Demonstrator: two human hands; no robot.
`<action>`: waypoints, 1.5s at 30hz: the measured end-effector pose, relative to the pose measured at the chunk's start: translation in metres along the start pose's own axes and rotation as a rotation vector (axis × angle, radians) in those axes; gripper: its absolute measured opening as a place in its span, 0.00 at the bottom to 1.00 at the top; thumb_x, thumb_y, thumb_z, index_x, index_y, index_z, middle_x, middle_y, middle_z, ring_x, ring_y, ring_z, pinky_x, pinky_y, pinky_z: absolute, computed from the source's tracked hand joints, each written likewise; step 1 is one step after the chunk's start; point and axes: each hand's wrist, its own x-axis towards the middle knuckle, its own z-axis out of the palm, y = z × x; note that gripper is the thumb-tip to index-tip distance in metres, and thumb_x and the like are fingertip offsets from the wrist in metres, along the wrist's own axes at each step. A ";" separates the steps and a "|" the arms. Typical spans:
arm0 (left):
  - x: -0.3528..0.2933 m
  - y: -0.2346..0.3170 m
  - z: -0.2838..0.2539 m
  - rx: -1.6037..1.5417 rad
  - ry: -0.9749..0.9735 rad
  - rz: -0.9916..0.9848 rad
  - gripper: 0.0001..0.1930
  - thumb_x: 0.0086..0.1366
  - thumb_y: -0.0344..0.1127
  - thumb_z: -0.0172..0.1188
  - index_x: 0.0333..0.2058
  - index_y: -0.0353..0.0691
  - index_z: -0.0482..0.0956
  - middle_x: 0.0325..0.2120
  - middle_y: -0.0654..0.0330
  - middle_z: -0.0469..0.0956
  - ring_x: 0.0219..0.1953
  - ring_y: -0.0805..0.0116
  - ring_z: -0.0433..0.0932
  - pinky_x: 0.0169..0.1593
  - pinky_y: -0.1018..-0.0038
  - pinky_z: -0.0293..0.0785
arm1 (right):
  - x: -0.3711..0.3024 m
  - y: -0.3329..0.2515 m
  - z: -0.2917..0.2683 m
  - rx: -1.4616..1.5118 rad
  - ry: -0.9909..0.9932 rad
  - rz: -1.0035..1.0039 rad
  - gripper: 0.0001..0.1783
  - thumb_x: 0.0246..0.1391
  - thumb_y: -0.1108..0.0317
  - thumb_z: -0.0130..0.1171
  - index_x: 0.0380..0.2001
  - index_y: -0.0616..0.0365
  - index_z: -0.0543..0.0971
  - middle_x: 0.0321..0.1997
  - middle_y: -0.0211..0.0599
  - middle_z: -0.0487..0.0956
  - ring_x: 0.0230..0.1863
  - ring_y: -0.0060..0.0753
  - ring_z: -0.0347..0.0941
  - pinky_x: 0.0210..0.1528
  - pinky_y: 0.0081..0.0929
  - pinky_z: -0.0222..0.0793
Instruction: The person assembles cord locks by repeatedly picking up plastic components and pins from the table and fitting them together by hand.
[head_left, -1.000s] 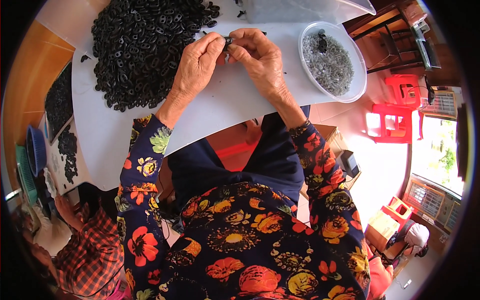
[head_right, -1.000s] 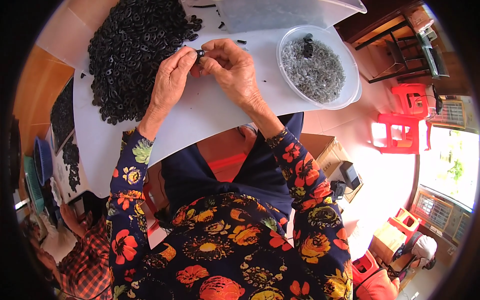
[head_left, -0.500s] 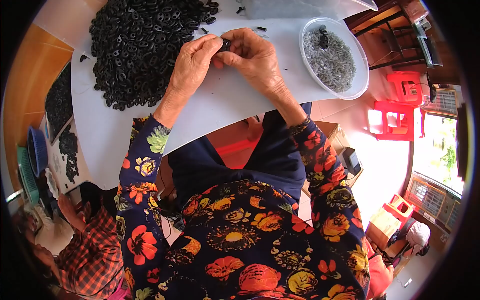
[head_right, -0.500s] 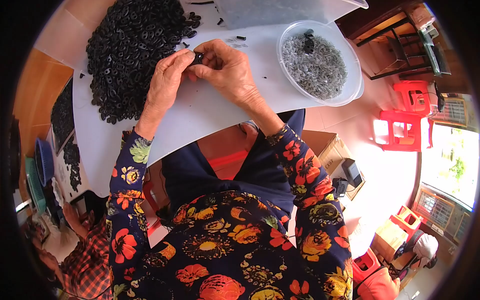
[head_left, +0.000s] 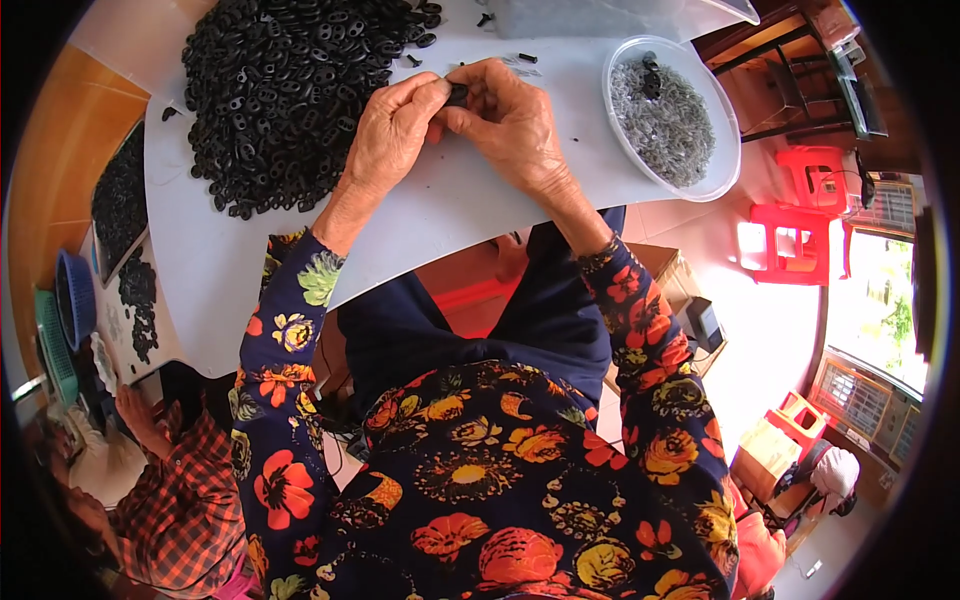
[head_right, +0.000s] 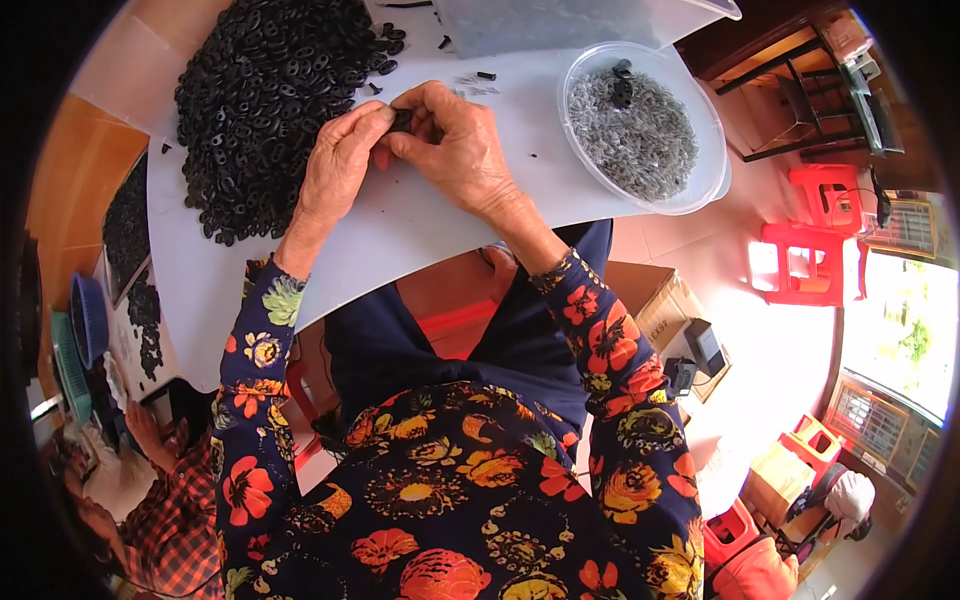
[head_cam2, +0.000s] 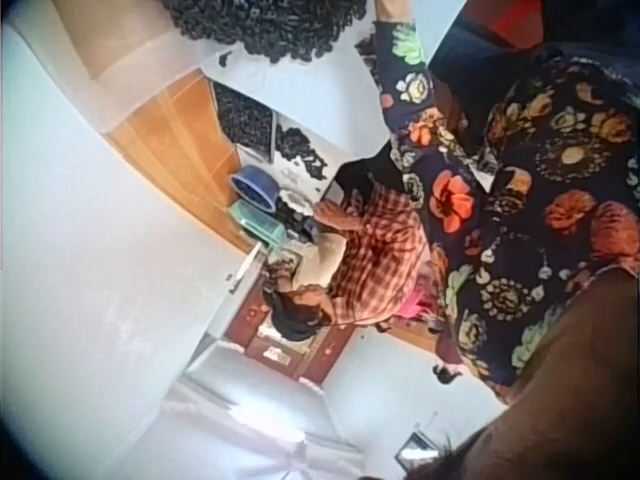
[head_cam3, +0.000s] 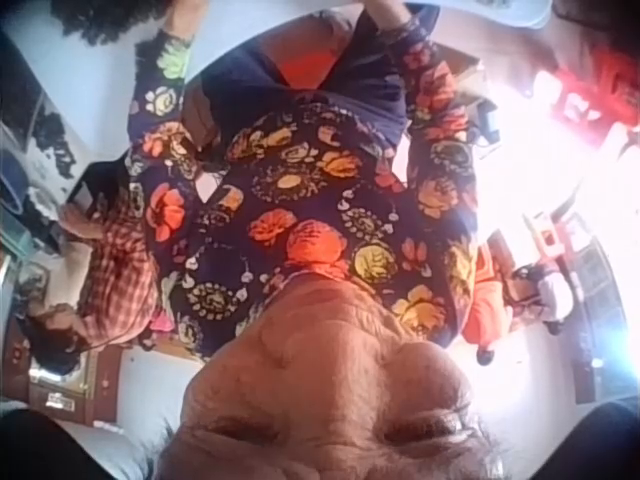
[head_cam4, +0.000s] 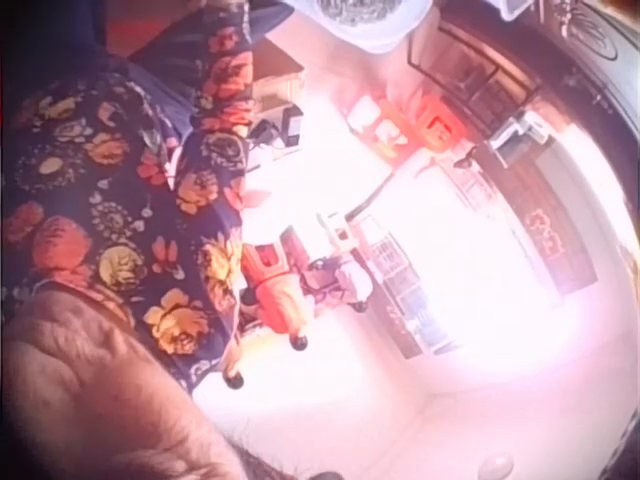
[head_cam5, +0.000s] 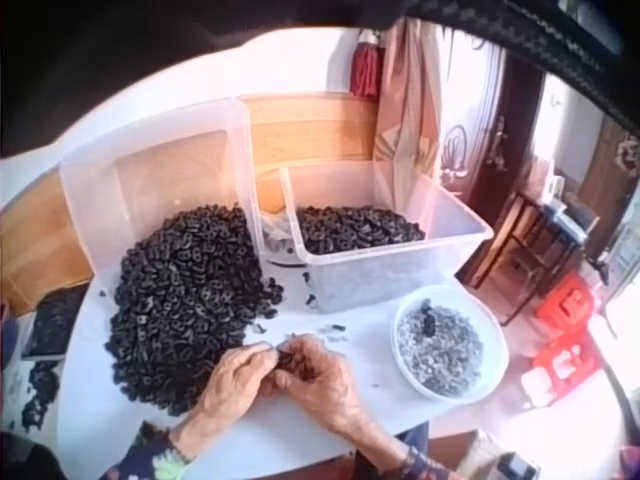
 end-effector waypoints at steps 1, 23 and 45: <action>0.000 -0.001 0.000 0.002 0.008 0.017 0.17 0.66 0.43 0.49 0.26 0.35 0.71 0.15 0.70 0.62 0.21 0.81 0.60 0.25 0.80 0.59 | 0.000 -0.001 -0.001 -0.003 -0.011 0.014 0.17 0.41 0.75 0.67 0.38 0.62 0.76 0.22 0.31 0.75 0.22 0.18 0.68 0.28 0.19 0.69; 0.001 -0.005 -0.002 0.057 0.014 0.134 0.16 0.67 0.42 0.51 0.25 0.36 0.70 0.15 0.72 0.61 0.20 0.82 0.58 0.23 0.81 0.58 | 0.001 0.004 -0.003 0.418 -0.132 0.125 0.14 0.49 0.78 0.61 0.41 0.68 0.73 0.30 0.33 0.79 0.30 0.21 0.76 0.36 0.18 0.74; -0.001 -0.004 0.001 0.094 -0.011 0.146 0.15 0.68 0.40 0.47 0.25 0.35 0.65 0.15 0.67 0.58 0.20 0.78 0.55 0.24 0.77 0.58 | 0.001 0.014 -0.002 0.107 -0.100 0.040 0.14 0.44 0.74 0.65 0.36 0.62 0.75 0.22 0.29 0.76 0.23 0.17 0.70 0.28 0.19 0.69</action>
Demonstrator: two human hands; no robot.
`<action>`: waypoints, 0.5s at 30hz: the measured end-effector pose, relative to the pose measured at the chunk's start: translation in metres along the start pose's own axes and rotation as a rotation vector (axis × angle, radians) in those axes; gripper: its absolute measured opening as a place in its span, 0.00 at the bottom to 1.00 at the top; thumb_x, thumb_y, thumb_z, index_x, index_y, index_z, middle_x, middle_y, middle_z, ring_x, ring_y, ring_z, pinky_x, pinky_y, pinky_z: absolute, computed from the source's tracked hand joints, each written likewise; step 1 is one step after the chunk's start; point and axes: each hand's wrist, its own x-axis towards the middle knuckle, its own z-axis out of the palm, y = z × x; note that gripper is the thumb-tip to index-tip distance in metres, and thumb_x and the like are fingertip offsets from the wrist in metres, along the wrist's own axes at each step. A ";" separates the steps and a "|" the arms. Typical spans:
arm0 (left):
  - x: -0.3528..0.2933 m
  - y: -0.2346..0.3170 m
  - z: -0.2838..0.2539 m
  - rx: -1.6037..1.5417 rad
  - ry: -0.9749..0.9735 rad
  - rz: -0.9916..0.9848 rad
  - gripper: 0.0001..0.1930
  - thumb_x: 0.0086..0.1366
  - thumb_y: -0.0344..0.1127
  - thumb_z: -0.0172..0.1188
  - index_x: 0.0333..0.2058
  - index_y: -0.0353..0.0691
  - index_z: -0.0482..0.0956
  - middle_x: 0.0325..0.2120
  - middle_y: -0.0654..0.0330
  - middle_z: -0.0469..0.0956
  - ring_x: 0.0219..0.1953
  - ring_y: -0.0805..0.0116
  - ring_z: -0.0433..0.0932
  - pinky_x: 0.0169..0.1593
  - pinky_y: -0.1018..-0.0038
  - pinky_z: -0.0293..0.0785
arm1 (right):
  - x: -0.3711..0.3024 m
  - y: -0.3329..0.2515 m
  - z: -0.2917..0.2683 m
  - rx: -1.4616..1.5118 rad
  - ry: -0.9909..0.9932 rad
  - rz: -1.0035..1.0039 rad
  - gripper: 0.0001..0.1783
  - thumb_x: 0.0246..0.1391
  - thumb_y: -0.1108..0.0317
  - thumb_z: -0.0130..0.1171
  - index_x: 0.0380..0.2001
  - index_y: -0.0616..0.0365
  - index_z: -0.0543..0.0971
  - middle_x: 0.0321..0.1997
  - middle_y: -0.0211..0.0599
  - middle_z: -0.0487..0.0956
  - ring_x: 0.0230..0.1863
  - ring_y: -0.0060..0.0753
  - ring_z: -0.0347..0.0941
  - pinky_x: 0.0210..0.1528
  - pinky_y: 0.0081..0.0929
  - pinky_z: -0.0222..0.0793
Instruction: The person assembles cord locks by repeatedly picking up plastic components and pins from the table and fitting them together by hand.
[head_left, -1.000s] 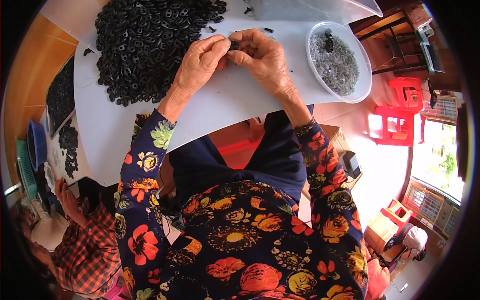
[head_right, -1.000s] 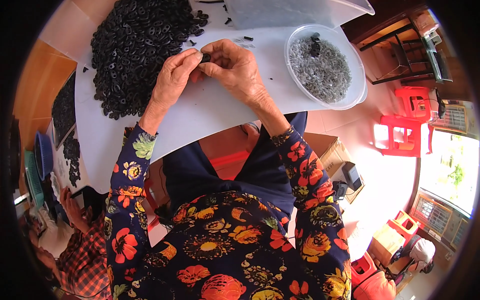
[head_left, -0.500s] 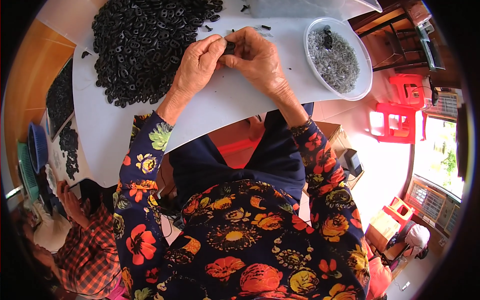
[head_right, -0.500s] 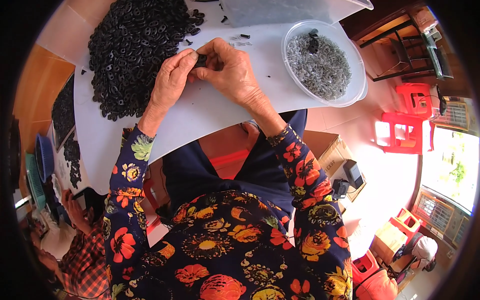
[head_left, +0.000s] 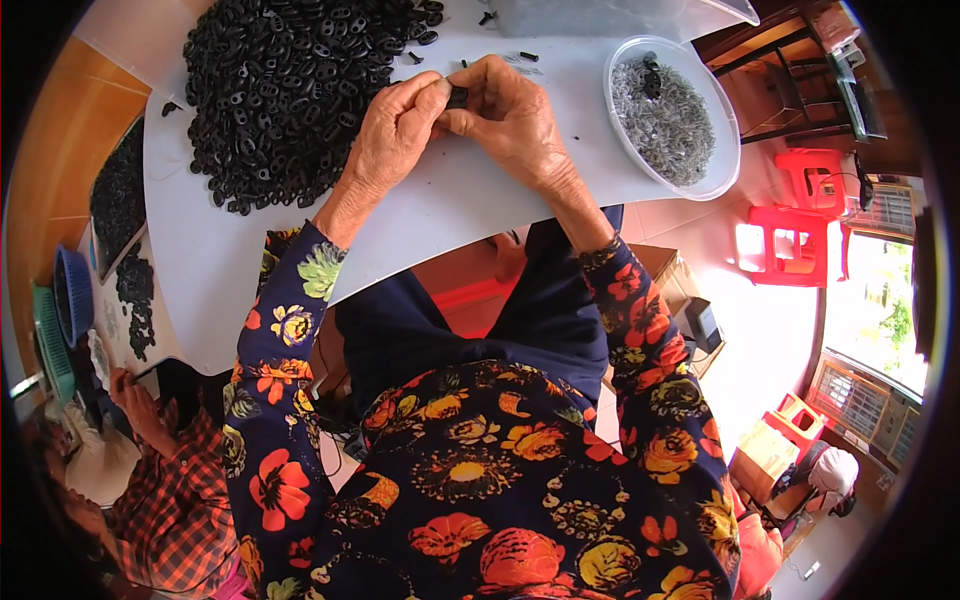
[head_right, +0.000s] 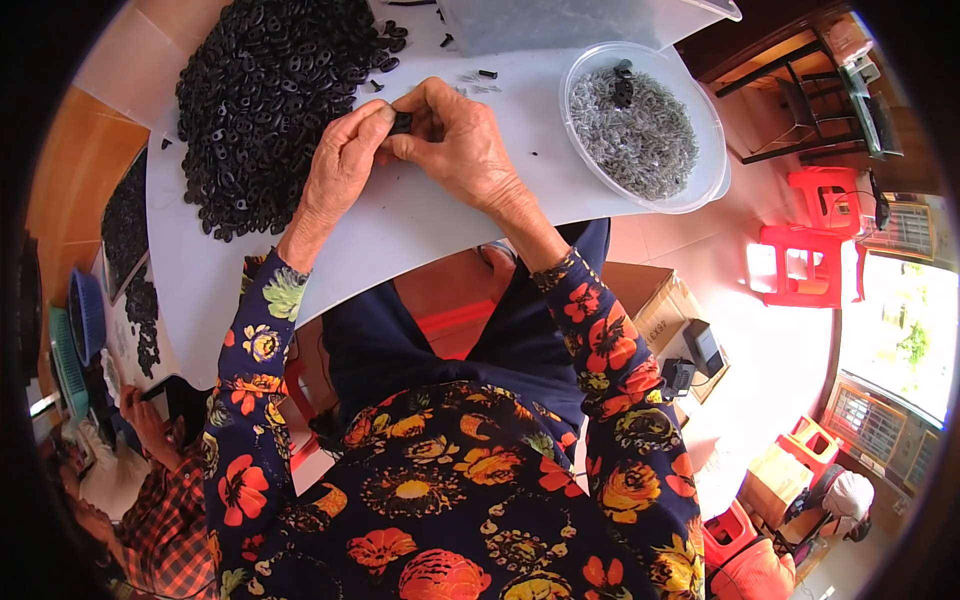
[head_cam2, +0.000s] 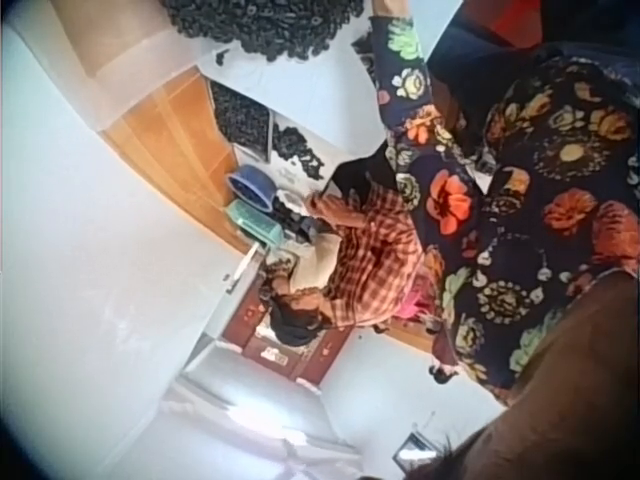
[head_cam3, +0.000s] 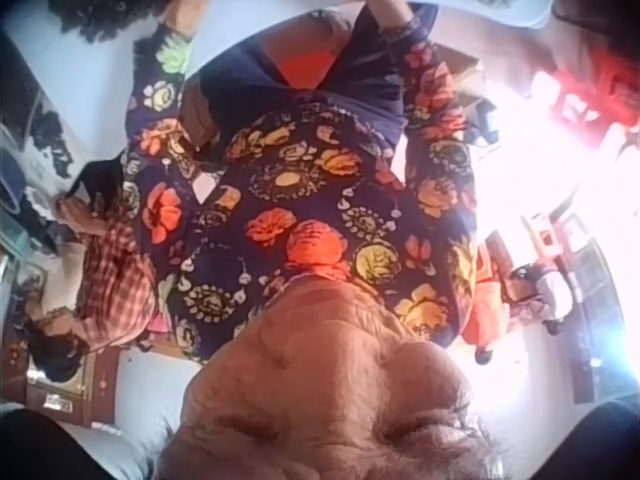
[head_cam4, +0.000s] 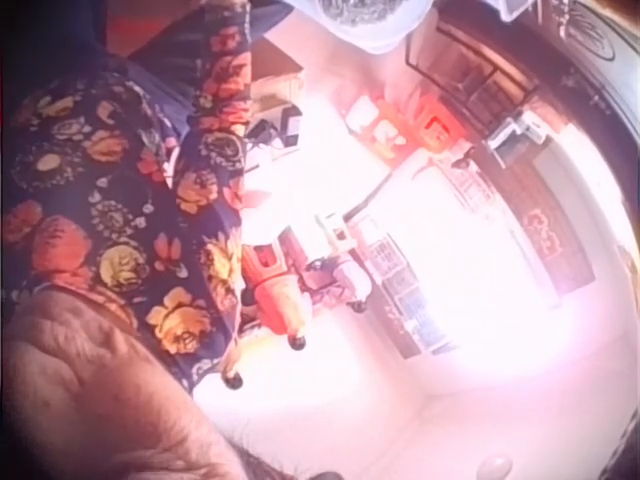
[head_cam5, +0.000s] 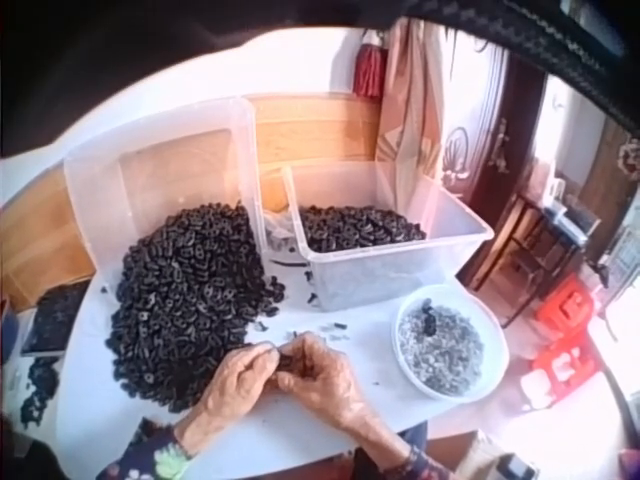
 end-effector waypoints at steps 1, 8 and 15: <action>0.000 0.002 0.001 -0.016 0.011 -0.003 0.15 0.68 0.40 0.47 0.25 0.35 0.65 0.15 0.67 0.58 0.21 0.78 0.55 0.24 0.77 0.58 | 0.000 0.000 0.001 0.038 0.014 -0.016 0.13 0.45 0.74 0.65 0.35 0.63 0.74 0.23 0.31 0.78 0.24 0.18 0.71 0.29 0.20 0.69; 0.000 -0.006 0.002 -0.004 0.023 0.057 0.14 0.67 0.39 0.46 0.25 0.35 0.65 0.16 0.67 0.59 0.21 0.79 0.56 0.25 0.78 0.59 | -0.002 -0.008 0.002 -0.127 0.054 -0.073 0.11 0.46 0.76 0.62 0.33 0.65 0.72 0.24 0.39 0.80 0.25 0.27 0.77 0.31 0.23 0.73; 0.000 -0.006 0.002 -0.072 0.002 0.012 0.14 0.67 0.38 0.46 0.24 0.37 0.64 0.16 0.68 0.59 0.22 0.80 0.56 0.25 0.78 0.59 | -0.004 -0.014 0.002 -0.155 0.067 -0.064 0.10 0.46 0.77 0.61 0.31 0.66 0.72 0.24 0.40 0.81 0.27 0.28 0.79 0.32 0.23 0.74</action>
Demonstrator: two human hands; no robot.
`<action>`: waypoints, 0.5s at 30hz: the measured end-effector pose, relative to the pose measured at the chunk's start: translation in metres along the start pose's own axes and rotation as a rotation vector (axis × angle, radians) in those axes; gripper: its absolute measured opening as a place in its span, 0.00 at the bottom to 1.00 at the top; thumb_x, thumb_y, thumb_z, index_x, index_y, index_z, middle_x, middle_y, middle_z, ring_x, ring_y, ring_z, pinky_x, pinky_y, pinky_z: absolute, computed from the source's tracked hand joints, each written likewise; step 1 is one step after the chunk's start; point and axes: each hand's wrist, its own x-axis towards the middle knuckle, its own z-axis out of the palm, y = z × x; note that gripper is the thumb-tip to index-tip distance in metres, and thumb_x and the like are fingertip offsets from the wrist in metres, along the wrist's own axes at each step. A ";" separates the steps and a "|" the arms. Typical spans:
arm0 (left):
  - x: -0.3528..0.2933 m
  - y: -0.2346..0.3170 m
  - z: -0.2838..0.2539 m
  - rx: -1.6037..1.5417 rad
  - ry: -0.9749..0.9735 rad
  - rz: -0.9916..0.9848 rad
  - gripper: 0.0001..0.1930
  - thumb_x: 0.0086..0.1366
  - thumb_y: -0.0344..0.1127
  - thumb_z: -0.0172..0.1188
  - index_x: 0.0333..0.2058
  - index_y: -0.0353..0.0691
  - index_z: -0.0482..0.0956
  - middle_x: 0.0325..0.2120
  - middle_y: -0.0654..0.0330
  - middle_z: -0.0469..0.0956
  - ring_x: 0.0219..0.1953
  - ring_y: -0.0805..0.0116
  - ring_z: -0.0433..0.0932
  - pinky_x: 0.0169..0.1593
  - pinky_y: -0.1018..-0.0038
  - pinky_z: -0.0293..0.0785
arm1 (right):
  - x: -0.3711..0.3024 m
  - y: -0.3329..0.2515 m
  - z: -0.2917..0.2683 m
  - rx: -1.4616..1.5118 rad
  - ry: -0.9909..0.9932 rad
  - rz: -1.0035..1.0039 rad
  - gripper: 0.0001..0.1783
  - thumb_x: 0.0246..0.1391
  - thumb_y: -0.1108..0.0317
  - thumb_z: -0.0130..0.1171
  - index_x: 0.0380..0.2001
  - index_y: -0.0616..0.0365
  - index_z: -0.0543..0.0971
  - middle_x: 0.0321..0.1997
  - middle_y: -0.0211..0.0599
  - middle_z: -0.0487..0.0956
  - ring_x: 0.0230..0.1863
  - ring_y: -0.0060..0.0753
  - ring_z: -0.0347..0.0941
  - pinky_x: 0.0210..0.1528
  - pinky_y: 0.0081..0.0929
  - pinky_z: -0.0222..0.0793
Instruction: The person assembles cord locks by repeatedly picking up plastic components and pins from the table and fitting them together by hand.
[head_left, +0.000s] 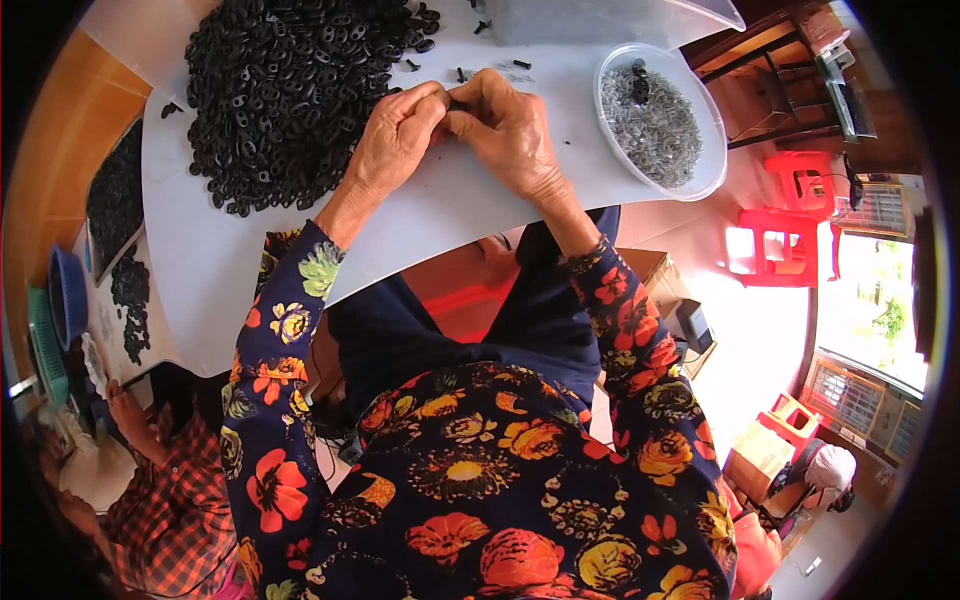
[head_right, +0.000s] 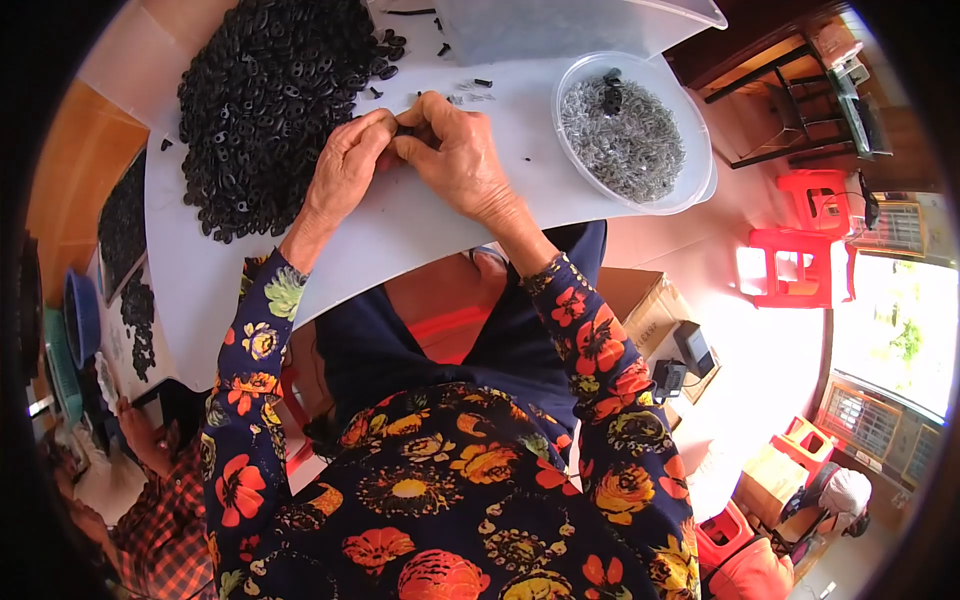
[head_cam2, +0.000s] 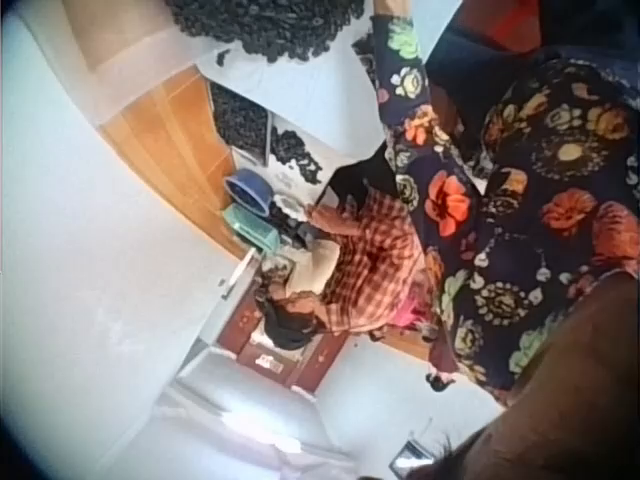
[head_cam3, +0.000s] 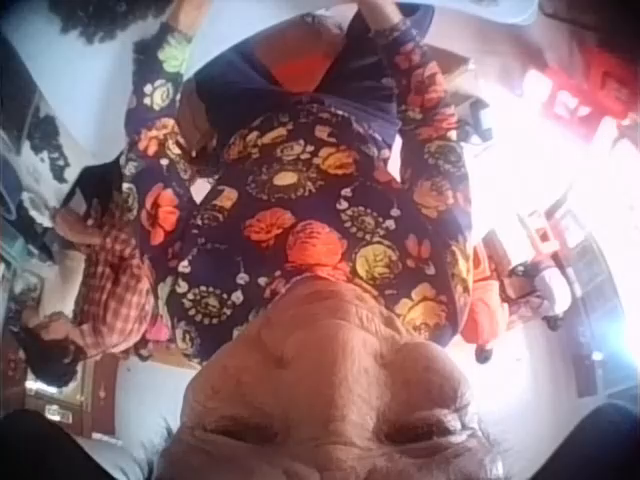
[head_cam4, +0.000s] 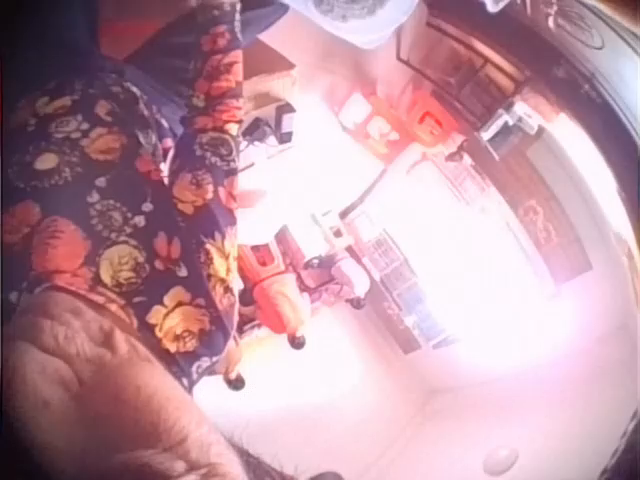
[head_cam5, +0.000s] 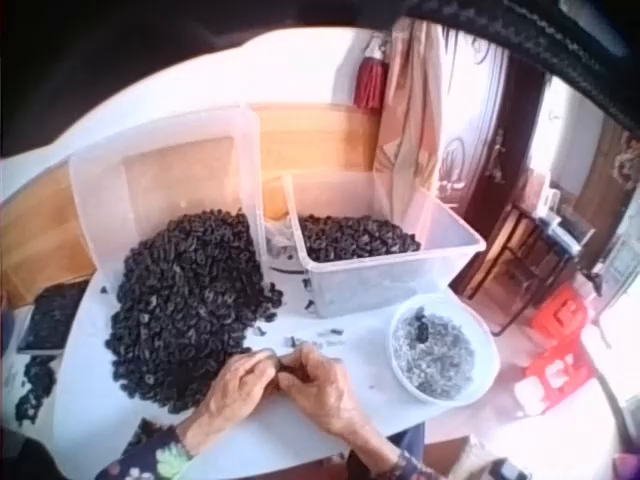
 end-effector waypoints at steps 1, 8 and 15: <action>0.000 -0.001 -0.001 -0.006 -0.010 -0.001 0.14 0.67 0.38 0.46 0.24 0.37 0.64 0.16 0.68 0.59 0.22 0.80 0.56 0.25 0.78 0.59 | 0.000 0.002 0.001 0.051 -0.013 0.027 0.09 0.46 0.77 0.61 0.32 0.66 0.72 0.25 0.39 0.81 0.27 0.27 0.79 0.32 0.23 0.74; 0.002 -0.002 -0.001 -0.043 0.012 -0.031 0.16 0.68 0.41 0.47 0.24 0.37 0.65 0.17 0.69 0.59 0.22 0.80 0.56 0.25 0.79 0.59 | 0.002 0.005 0.001 0.279 -0.047 0.090 0.07 0.51 0.77 0.60 0.33 0.67 0.74 0.26 0.37 0.81 0.29 0.22 0.78 0.33 0.20 0.74; 0.003 0.003 -0.003 -0.001 -0.006 -0.023 0.16 0.68 0.41 0.47 0.24 0.36 0.67 0.16 0.69 0.60 0.22 0.79 0.58 0.26 0.79 0.59 | 0.003 -0.002 -0.003 0.212 -0.058 0.065 0.06 0.50 0.78 0.60 0.32 0.68 0.74 0.25 0.37 0.81 0.30 0.21 0.78 0.34 0.19 0.74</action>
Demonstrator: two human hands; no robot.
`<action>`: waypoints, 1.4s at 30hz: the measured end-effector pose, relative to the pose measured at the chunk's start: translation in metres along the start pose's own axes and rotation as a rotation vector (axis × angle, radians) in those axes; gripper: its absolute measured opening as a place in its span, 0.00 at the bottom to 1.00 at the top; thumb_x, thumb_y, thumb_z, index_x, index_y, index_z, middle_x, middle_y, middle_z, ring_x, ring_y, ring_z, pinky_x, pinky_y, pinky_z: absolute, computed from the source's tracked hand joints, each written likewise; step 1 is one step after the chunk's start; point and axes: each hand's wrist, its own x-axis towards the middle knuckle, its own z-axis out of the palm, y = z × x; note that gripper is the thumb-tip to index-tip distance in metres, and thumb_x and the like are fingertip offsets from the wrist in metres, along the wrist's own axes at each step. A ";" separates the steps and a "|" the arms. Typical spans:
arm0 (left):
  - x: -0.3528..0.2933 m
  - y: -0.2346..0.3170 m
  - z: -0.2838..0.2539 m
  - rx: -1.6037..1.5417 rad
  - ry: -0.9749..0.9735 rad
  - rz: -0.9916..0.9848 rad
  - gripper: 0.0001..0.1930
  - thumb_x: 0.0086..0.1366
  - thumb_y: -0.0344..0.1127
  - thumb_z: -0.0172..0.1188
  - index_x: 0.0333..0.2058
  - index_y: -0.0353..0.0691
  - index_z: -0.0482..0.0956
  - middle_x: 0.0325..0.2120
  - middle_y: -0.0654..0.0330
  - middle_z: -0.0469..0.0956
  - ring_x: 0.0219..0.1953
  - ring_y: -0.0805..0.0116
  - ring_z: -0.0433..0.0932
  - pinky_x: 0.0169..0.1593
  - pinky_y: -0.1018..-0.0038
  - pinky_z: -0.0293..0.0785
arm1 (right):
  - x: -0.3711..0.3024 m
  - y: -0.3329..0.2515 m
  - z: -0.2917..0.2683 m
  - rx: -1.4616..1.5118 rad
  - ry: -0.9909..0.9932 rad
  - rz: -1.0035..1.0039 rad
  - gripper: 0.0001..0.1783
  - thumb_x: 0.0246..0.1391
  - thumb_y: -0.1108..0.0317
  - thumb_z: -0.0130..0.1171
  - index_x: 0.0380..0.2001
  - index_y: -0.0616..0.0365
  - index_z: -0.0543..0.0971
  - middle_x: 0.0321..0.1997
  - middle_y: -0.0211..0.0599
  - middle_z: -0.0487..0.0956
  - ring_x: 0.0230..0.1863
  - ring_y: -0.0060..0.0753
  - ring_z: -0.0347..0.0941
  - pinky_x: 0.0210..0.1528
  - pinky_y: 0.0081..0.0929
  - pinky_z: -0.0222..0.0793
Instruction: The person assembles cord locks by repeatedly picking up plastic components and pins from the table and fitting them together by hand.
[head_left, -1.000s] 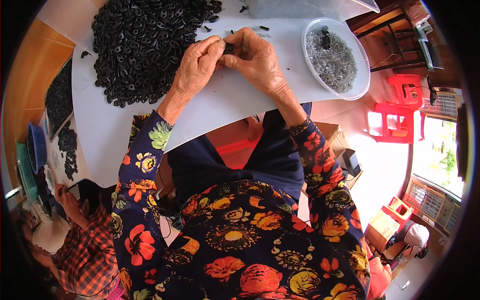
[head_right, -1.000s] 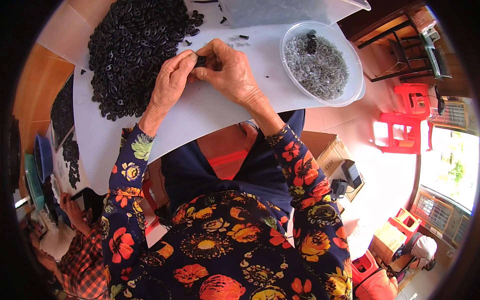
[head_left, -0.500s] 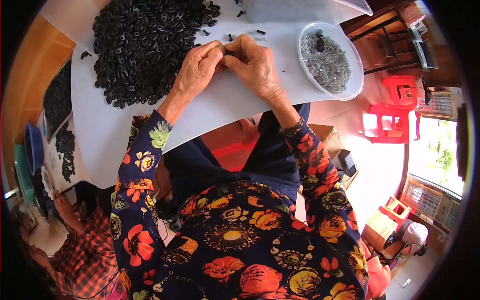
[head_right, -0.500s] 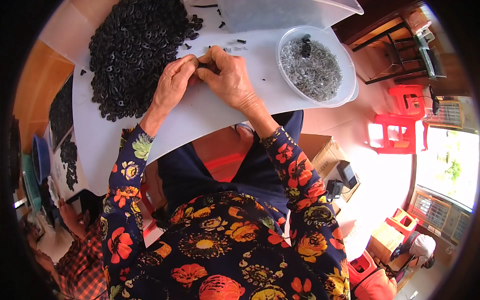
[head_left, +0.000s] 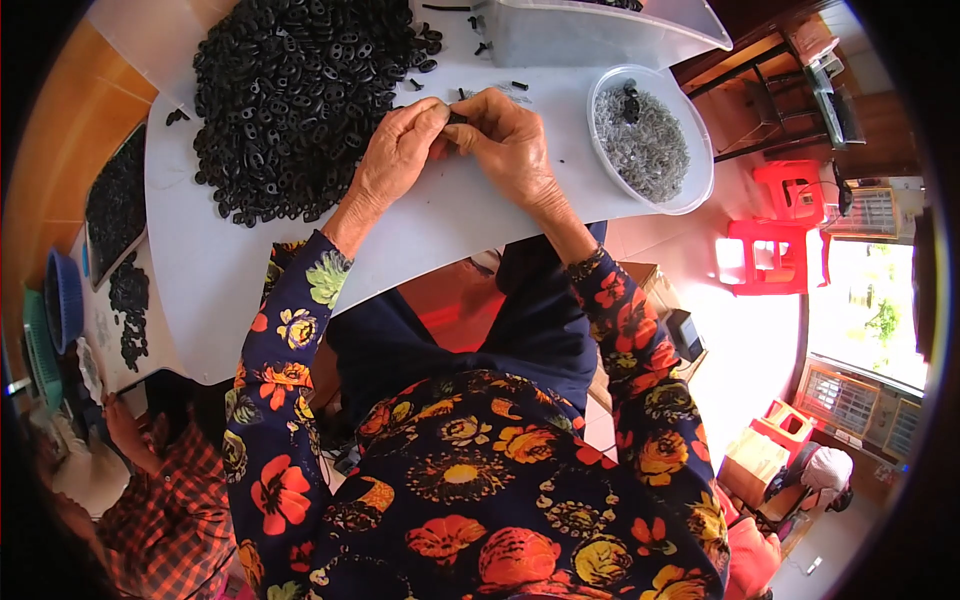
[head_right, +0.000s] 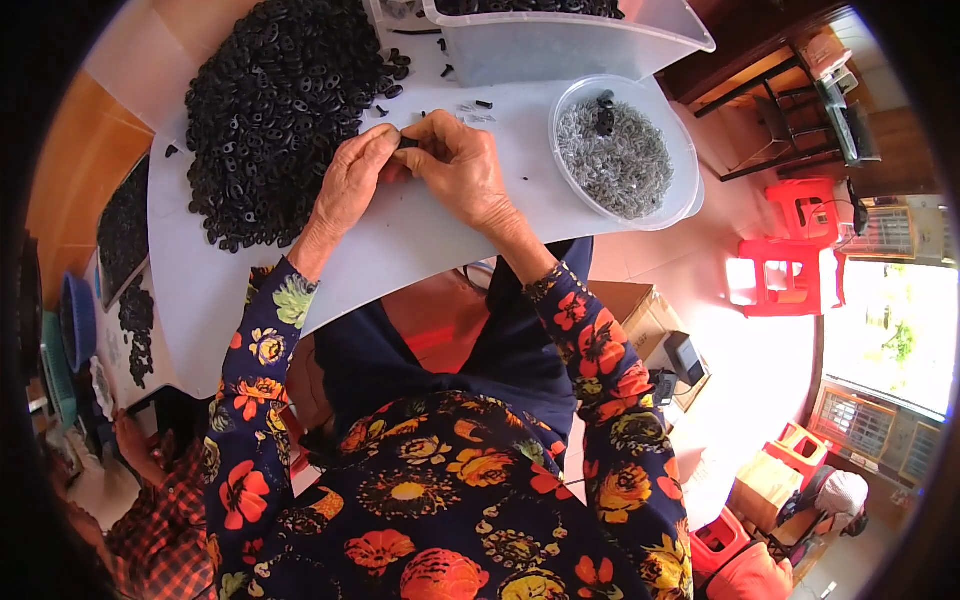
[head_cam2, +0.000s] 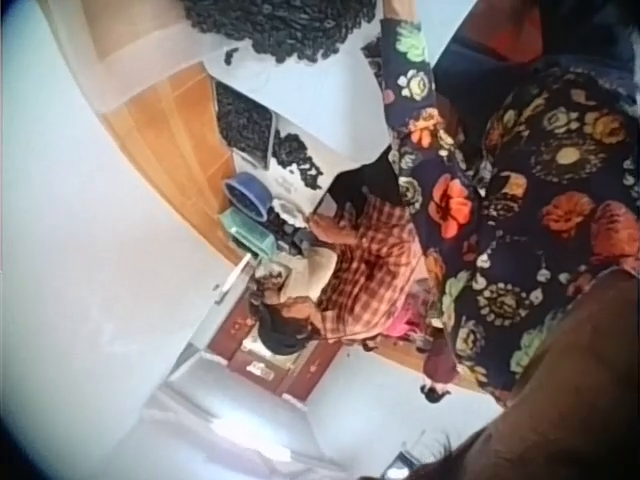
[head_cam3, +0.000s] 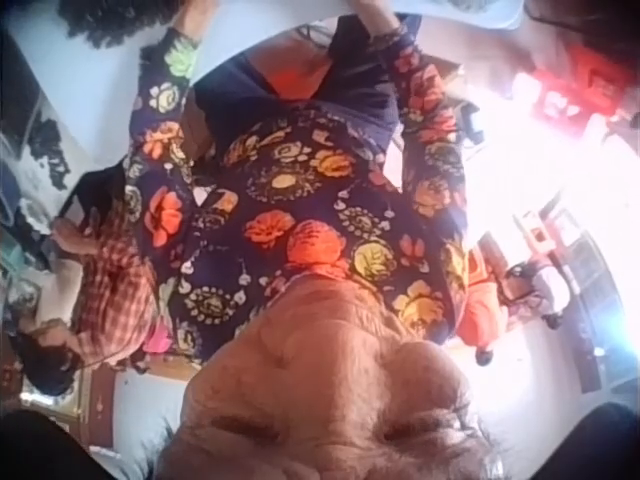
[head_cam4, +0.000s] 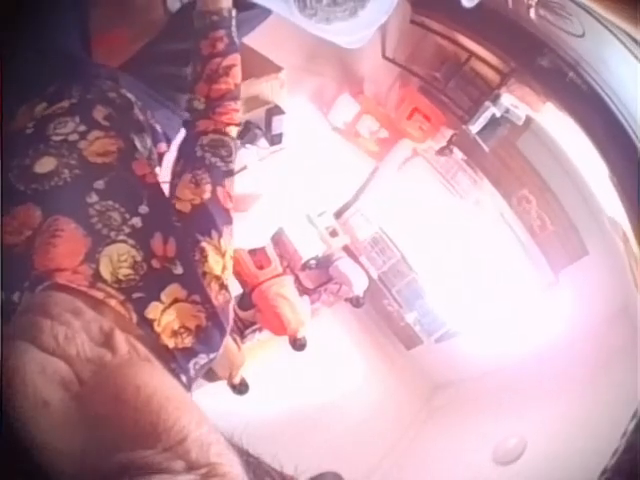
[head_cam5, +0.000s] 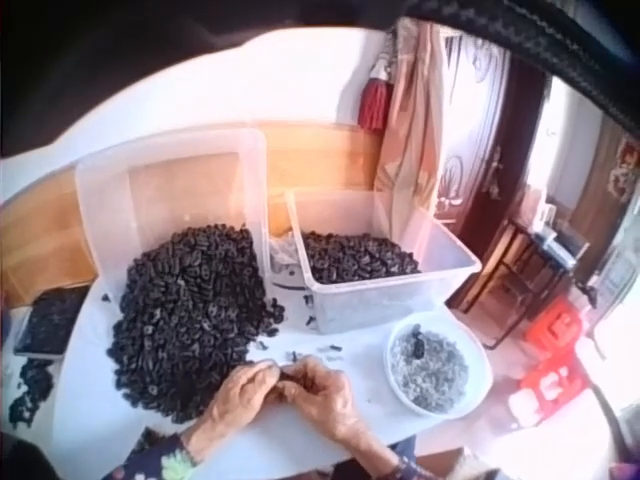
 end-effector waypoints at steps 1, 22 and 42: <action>0.000 0.002 0.001 -0.097 0.012 -0.042 0.16 0.67 0.41 0.47 0.23 0.36 0.67 0.16 0.69 0.60 0.21 0.79 0.58 0.26 0.79 0.59 | 0.000 -0.001 0.001 0.053 0.019 -0.014 0.07 0.50 0.78 0.60 0.33 0.67 0.75 0.26 0.36 0.81 0.31 0.20 0.78 0.35 0.19 0.74; -0.009 0.022 0.014 0.035 -0.094 -0.083 0.14 0.60 0.35 0.54 0.21 0.31 0.66 0.15 0.58 0.64 0.20 0.69 0.62 0.28 0.72 0.63 | 0.057 -0.016 -0.033 -0.725 -0.114 -0.292 0.07 0.50 0.74 0.53 0.30 0.62 0.79 0.28 0.46 0.78 0.31 0.52 0.75 0.36 0.40 0.71; -0.010 0.022 0.012 0.047 -0.142 -0.076 0.10 0.56 0.30 0.57 0.22 0.28 0.70 0.17 0.56 0.66 0.21 0.72 0.66 0.29 0.72 0.65 | 0.098 0.007 -0.003 -0.897 -0.310 -0.205 0.09 0.44 0.69 0.60 0.30 0.62 0.80 0.24 0.46 0.78 0.28 0.51 0.74 0.34 0.39 0.71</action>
